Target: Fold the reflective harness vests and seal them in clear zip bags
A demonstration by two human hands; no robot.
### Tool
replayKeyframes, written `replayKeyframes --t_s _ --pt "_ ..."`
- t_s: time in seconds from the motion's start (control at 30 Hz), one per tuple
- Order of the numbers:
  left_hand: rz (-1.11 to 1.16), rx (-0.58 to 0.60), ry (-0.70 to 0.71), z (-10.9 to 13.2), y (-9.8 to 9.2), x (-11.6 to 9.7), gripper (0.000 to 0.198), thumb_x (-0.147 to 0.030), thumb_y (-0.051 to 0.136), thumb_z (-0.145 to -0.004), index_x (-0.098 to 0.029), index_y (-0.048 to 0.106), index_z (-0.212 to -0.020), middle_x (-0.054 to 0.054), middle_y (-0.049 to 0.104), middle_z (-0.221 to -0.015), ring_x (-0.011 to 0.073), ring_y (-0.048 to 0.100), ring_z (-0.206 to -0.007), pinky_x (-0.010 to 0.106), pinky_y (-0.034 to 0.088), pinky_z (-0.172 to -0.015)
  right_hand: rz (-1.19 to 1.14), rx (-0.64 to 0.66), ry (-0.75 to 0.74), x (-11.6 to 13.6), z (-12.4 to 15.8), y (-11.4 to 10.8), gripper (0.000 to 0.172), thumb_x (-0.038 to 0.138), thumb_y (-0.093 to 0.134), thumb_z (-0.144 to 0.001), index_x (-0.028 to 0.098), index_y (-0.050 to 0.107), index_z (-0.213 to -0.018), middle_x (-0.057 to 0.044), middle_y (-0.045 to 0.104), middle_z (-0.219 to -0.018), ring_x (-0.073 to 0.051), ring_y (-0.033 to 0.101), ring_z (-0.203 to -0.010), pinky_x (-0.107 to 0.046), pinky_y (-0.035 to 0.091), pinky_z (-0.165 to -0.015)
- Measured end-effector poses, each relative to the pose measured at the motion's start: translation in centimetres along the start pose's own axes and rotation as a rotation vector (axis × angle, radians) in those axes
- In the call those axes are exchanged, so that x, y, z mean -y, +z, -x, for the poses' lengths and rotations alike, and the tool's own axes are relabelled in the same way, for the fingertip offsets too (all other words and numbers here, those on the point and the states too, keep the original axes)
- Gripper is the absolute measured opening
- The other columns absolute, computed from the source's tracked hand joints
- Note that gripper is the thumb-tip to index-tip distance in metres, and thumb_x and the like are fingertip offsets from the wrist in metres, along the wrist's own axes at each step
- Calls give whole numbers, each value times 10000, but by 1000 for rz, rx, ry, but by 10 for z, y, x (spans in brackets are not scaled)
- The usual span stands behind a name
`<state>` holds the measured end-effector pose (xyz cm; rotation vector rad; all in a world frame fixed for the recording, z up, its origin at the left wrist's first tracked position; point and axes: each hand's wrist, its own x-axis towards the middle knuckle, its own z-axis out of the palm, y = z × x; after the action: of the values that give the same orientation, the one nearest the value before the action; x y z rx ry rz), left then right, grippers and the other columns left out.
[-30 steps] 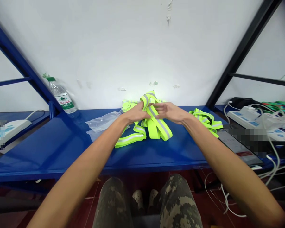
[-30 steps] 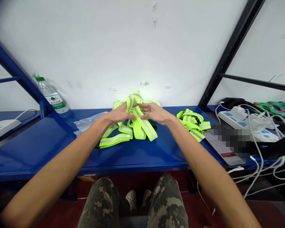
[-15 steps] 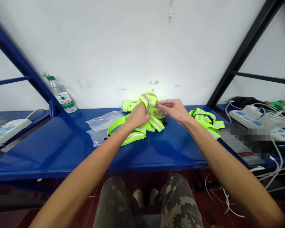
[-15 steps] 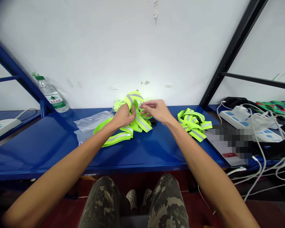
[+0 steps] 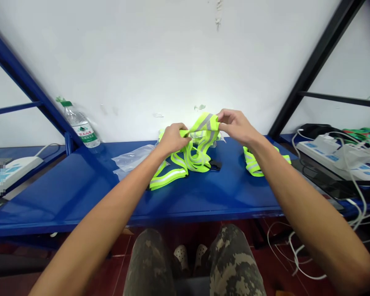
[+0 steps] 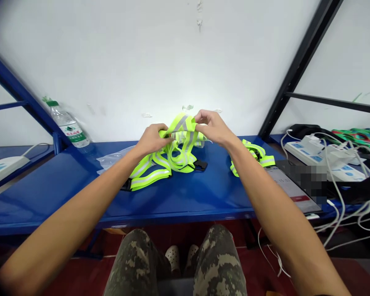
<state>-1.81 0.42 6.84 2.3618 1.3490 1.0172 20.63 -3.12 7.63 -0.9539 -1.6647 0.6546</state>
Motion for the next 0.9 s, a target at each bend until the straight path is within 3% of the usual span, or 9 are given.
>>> replayKeyframes --t_s 0.07,0.17,0.3,0.37,0.47,0.57,0.67,0.8,0.9 --pt "-16 -89 -43 -3 -1 6 201 -254 650 -681 -153 686 -851 67 688 -849 245 608 -839 328 455 -789 39 115 -39 19 10 -7 210 310 776 -690 171 630 -747 -58 697 -1020 -197 629 -999 -377 501 -904" --pt "164 -173 58 -10 -1 6 232 -238 632 -692 -151 695 -898 71 712 -944 242 625 -932 320 464 -841 41 413 56 39 19 -10 289 324 802 -663 182 716 -899 -71 710 -1057 -231 646 -1005 -421 520 -903" --pt "575 -88 142 -17 1 -14 225 -283 666 -730 -146 688 -907 71 712 -979 197 641 -939 308 486 -828 -1 190 20 32 7 4 550 298 748 -707 203 643 -1238 -105 673 -1204 -249 642 -1069 -440 533 -904" --pt "729 10 135 -19 1 -26 239 -296 699 -731 -139 684 -910 75 709 -970 187 650 -922 316 494 -814 46 195 16 20 -3 15 684 222 763 -652 194 584 -1312 -109 675 -1197 -263 639 -1087 -436 537 -902" --pt "809 111 106 -18 -4 -35 285 -297 734 -708 -130 684 -933 74 704 -967 195 658 -907 324 506 -797 15 219 134 4 -14 25 563 188 722 -663 150 621 -1215 -80 723 -907 -241 690 -837 -418 574 -775" --pt "814 80 61 -17 -13 -29 298 -290 721 -702 -132 685 -952 71 703 -965 198 662 -871 313 513 -746 -52 -52 239 -4 -20 15 246 158 641 -715 135 668 -959 -18 631 -618 -182 632 -569 -401 578 -656" --pt "816 -69 -7 -17 -22 -14 243 -284 696 -701 -137 677 -893 67 702 -890 181 654 -786 289 503 -676 -153 -424 266 -5 -24 -14 169 81 544 -752 155 633 -875 18 579 -573 -132 594 -515 -365 578 -644" --pt "796 -163 -198 -19 -29 4 135 -253 649 -671 -163 633 -771 31 647 -695 143 575 -573 273 446 -545 -300 -870 236 2 -26 -59 308 36 387 -835 163 584 -1036 -80 723 -894 -110 677 -680 -278 524 -644" --pt "772 -217 -274 -22 -34 14 83 -215 620 -633 -171 602 -701 27 624 -659 135 545 -546 254 390 -498 -263 -1086 211 10 -24 -83 390 13 282 -846 163 586 -1037 -142 707 -1165 -111 710 -794 -239 456 -591"
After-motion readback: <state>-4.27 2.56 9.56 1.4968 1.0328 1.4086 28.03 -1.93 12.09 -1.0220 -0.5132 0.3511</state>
